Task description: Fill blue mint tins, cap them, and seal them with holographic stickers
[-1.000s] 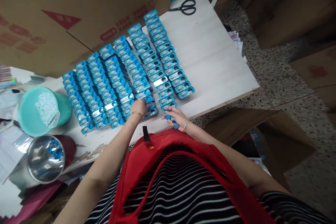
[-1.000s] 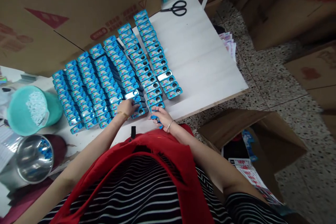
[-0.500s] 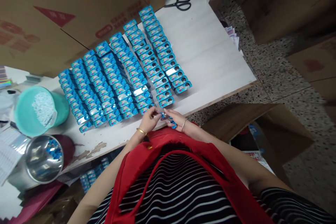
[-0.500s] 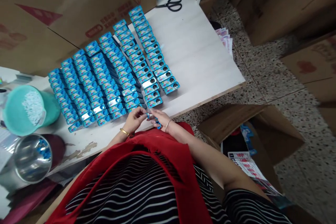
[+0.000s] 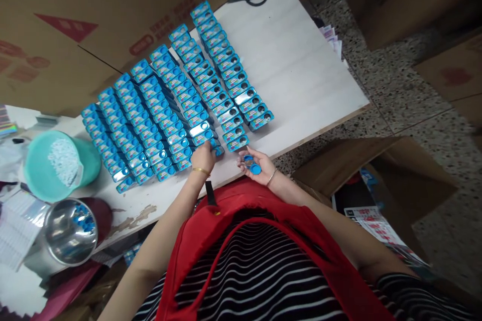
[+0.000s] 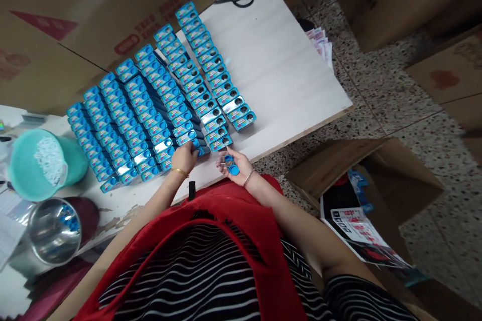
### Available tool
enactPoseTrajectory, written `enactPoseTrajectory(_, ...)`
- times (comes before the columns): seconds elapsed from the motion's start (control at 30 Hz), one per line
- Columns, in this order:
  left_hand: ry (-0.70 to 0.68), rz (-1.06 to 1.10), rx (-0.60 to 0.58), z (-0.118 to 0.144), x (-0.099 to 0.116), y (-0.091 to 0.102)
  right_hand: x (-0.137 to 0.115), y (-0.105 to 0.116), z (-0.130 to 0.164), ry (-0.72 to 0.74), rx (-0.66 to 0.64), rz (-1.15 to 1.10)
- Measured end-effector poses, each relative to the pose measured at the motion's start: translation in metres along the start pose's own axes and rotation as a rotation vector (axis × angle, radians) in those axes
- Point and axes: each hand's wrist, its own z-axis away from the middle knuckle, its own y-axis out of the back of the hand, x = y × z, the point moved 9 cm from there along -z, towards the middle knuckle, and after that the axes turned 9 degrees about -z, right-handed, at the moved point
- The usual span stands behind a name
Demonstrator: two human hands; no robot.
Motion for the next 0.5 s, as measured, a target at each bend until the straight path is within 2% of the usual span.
enactPoseTrajectory(0.13,0.055,-0.054,-0.09,-0.006,-0.004,-0.003,0.001,0.005,-0.001,0.008,0.022,-0.007)
enactPoseTrajectory(0.33,0.058,-0.123,-0.157,-0.013,-0.008,-0.005,0.009,-0.014,-0.002,-0.042,-0.163,0.109)
enactPoseTrajectory(0.43,0.071,-0.149,-0.16,-0.013,-0.016,-0.001,0.006,-0.019,-0.001,-0.043,-0.2,0.173)
enactPoseTrajectory(0.5,0.067,-0.142,-0.111,-0.01,-0.015,0.006,0.003,-0.019,0.0,-0.038,-0.201,0.197)
